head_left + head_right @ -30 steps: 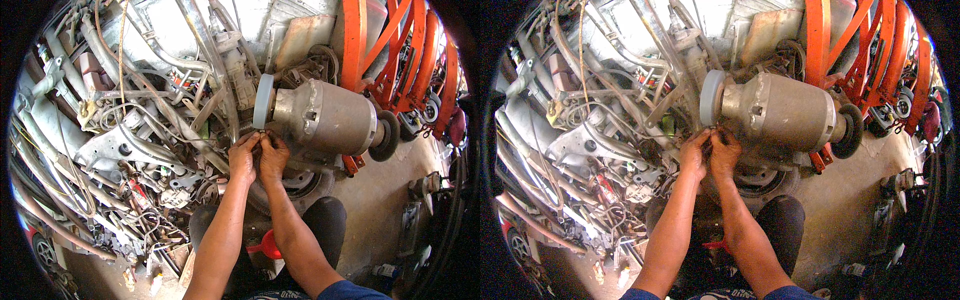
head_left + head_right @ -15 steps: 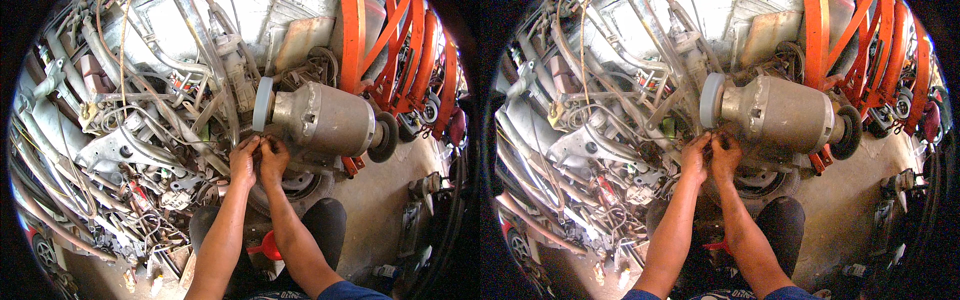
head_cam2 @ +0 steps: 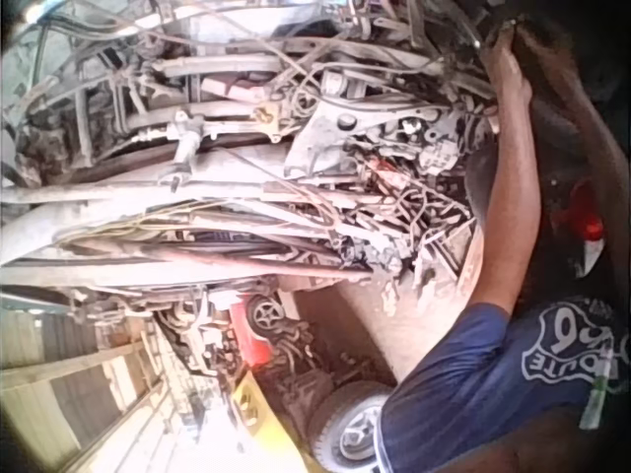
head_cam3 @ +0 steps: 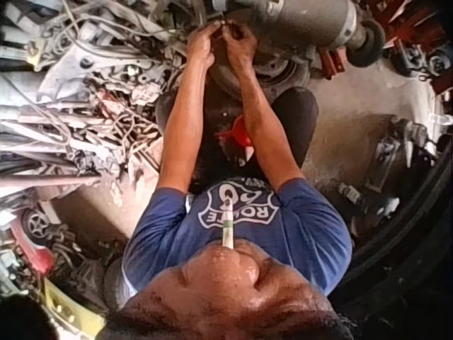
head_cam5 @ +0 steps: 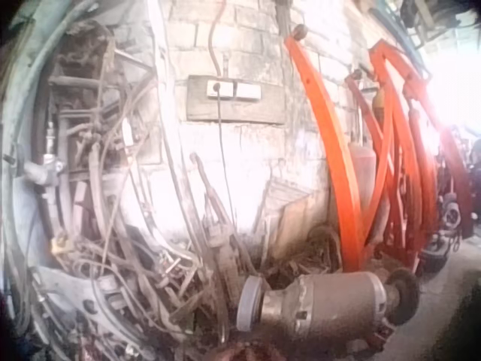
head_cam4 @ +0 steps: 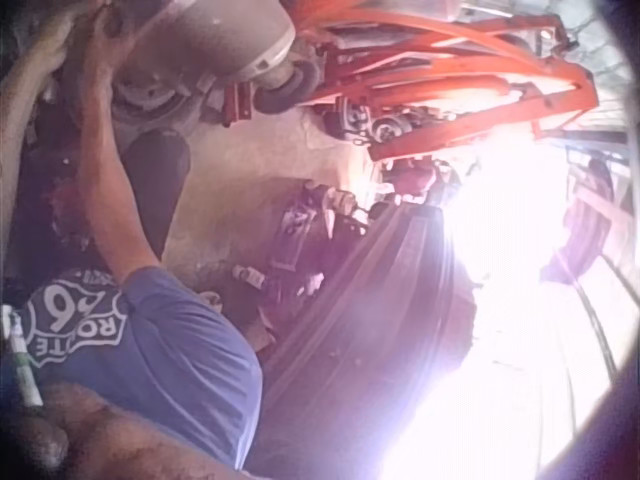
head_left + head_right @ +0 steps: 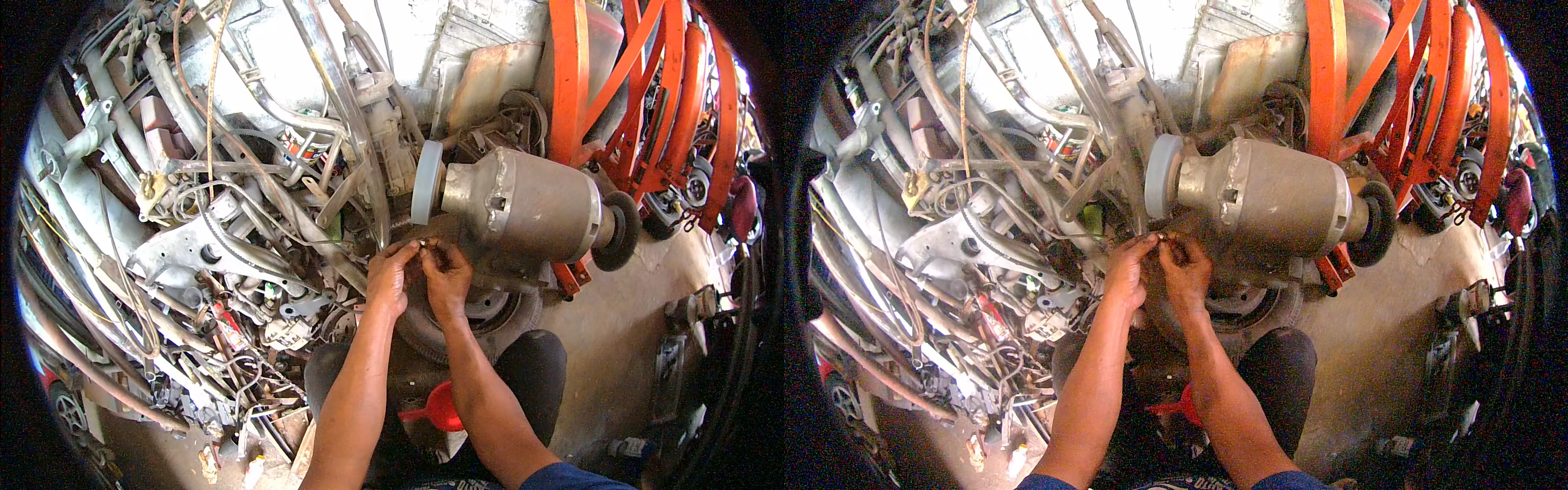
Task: The person walks through a garage, fills a red funnel with water from a tap, and carries it to a car engine. They then work on the engine components by hand, manipulating small parts and wires near the exhaust system.
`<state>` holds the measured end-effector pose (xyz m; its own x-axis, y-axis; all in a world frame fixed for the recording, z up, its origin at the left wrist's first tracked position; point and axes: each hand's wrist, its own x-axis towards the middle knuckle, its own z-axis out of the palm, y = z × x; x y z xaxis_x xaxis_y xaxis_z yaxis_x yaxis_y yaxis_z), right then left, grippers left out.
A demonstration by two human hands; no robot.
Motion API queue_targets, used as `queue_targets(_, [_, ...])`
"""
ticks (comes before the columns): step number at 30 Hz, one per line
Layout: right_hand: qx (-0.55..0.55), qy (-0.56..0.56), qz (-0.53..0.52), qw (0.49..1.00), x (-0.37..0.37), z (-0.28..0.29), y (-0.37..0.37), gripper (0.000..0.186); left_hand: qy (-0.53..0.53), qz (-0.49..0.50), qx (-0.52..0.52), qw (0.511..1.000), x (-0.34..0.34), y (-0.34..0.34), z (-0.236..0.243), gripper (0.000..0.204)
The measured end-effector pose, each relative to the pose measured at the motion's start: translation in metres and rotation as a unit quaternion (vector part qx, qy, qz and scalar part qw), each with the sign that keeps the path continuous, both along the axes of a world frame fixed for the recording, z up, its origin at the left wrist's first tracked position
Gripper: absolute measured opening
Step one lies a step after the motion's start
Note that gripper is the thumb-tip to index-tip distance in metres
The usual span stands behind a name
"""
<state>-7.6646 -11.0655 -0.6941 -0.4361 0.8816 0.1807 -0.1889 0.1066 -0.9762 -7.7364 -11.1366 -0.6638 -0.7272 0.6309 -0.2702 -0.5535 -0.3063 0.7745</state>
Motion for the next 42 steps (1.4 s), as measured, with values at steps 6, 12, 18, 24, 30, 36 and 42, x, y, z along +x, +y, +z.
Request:
queue_targets(6, [0.029,0.016,0.018,0.999,0.003,-0.004,0.001,0.020,0.006,-0.012,0.023,1.000,-0.002,-0.002,-0.002,0.022])
queue_targets(12, [0.078,-0.015,0.009,0.997,0.004,-0.003,0.004,0.020,0.013,-0.003,0.014,1.000,0.002,-0.002,0.005,0.022])
queue_targets(18, [0.006,-0.017,0.002,1.000,0.002,0.004,0.001,0.019,-0.012,0.002,-0.003,1.000,0.002,-0.001,0.006,0.022])
queue_targets(24, [0.021,-0.026,0.000,0.999,0.001,0.008,0.004,0.019,-0.028,0.000,0.018,0.999,0.001,0.003,0.000,0.021])
queue_targets(30, [-0.019,-0.067,0.022,0.997,0.002,0.018,0.005,0.022,-0.004,0.011,0.005,1.000,0.002,0.004,-0.002,0.022])
queue_targets(36, [-0.014,-0.039,0.086,0.995,0.009,0.015,0.016,0.025,0.026,-0.008,-0.003,1.000,0.002,0.004,-0.004,0.026])
queue_targets(42, [0.022,-0.035,0.098,0.994,0.021,0.014,0.022,0.023,0.092,-0.021,-0.010,0.996,0.001,-0.003,-0.002,0.021])
